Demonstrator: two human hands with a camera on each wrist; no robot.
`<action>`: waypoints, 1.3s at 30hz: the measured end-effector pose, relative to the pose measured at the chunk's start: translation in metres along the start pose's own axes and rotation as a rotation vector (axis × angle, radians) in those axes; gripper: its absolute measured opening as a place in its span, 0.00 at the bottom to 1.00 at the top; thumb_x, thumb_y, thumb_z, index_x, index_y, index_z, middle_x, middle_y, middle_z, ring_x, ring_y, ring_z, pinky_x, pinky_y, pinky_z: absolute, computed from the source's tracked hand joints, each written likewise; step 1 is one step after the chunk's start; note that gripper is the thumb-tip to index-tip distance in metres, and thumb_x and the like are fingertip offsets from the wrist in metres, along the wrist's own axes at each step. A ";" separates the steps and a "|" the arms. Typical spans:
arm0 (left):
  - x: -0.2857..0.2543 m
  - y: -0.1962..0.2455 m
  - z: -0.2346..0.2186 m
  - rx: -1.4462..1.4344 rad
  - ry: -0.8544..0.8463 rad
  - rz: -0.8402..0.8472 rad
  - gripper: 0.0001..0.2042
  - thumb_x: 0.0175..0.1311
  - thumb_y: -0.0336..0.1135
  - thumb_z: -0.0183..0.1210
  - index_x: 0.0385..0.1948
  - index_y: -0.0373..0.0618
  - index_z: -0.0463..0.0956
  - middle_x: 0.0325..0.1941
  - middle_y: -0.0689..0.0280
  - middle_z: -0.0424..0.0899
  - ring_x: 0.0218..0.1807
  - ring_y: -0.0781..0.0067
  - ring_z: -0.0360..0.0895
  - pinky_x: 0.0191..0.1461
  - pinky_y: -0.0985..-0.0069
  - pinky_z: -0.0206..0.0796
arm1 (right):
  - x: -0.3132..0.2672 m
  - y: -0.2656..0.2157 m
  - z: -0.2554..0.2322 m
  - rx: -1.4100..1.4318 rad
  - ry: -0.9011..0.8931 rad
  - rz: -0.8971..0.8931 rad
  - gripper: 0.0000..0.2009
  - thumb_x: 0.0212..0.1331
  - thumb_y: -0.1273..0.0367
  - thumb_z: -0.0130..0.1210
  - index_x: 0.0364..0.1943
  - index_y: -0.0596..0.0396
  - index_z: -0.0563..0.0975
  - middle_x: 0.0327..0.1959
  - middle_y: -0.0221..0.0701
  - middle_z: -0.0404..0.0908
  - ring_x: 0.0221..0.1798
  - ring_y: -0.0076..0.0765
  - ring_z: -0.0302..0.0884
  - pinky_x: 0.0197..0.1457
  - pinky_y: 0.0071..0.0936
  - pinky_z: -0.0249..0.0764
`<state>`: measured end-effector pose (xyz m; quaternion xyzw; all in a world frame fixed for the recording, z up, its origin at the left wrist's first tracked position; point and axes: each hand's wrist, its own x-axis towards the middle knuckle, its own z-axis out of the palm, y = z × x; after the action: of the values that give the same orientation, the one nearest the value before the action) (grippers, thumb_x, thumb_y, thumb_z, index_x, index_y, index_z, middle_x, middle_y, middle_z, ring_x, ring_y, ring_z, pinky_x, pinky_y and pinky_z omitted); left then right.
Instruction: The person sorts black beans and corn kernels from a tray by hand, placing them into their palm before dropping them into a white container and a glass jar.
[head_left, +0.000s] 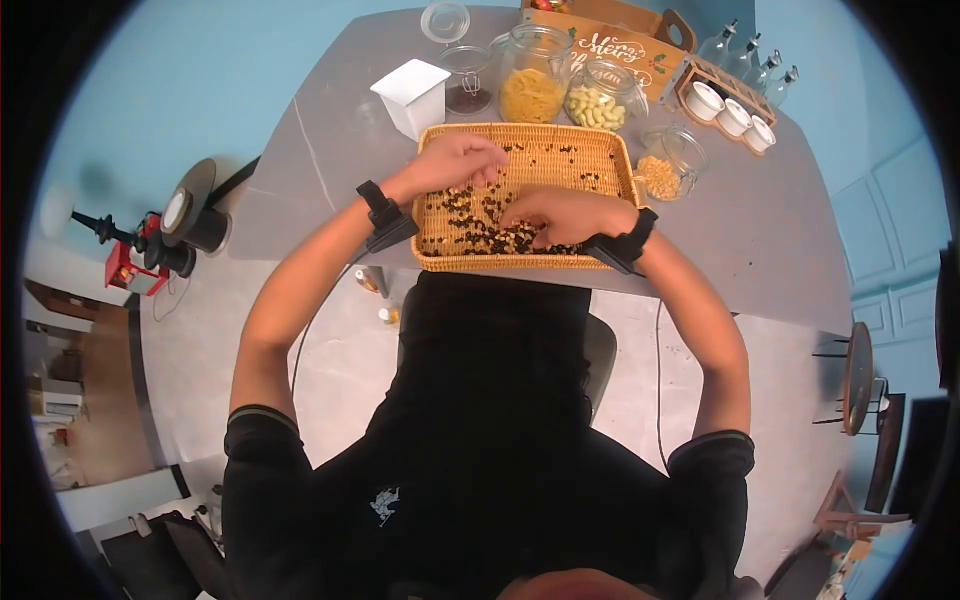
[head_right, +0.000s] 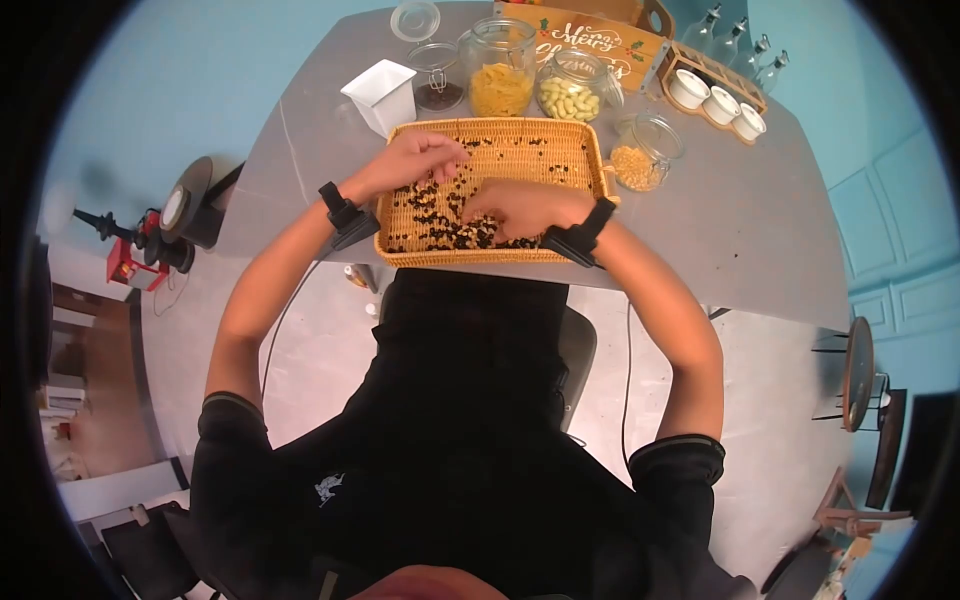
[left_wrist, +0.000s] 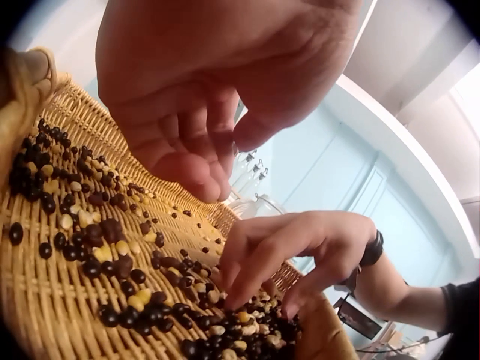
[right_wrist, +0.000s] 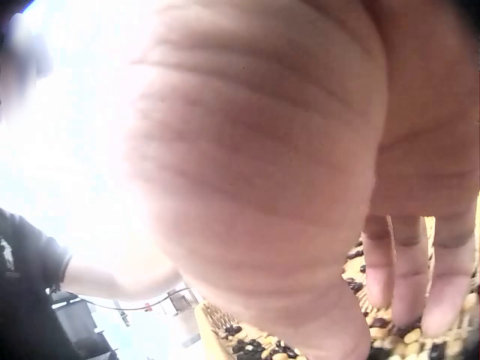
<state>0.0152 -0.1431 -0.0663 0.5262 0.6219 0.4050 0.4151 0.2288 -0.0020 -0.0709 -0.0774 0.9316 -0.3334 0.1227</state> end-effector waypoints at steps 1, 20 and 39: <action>-0.003 -0.004 0.000 0.077 -0.049 0.024 0.17 0.78 0.46 0.51 0.47 0.44 0.84 0.32 0.73 0.83 0.32 0.87 0.77 0.31 0.88 0.68 | -0.007 0.004 -0.003 0.083 0.006 0.030 0.27 0.51 0.76 0.69 0.59 0.53 0.77 0.53 0.39 0.75 0.51 0.44 0.77 0.50 0.34 0.76; -0.022 0.006 0.027 -0.347 -0.385 -0.602 0.29 0.77 0.52 0.52 0.52 0.24 0.69 0.56 0.42 0.75 0.57 0.55 0.80 0.60 0.67 0.79 | -0.031 -0.015 0.000 1.064 0.135 0.594 0.20 0.71 0.76 0.48 0.64 0.71 0.67 0.54 0.43 0.72 0.55 0.38 0.78 0.56 0.30 0.84; 0.025 -0.004 0.063 -1.044 -0.003 -0.185 0.16 0.83 0.40 0.37 0.61 0.45 0.68 0.55 0.64 0.76 0.57 0.65 0.78 0.65 0.59 0.74 | 0.017 -0.031 -0.037 0.861 0.367 0.395 0.15 0.73 0.75 0.44 0.58 0.69 0.73 0.51 0.38 0.78 0.50 0.34 0.81 0.53 0.28 0.85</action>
<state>0.0707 -0.1145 -0.0928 0.1930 0.3809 0.6214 0.6569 0.2036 -0.0073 -0.0261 0.2178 0.7128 -0.6656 0.0382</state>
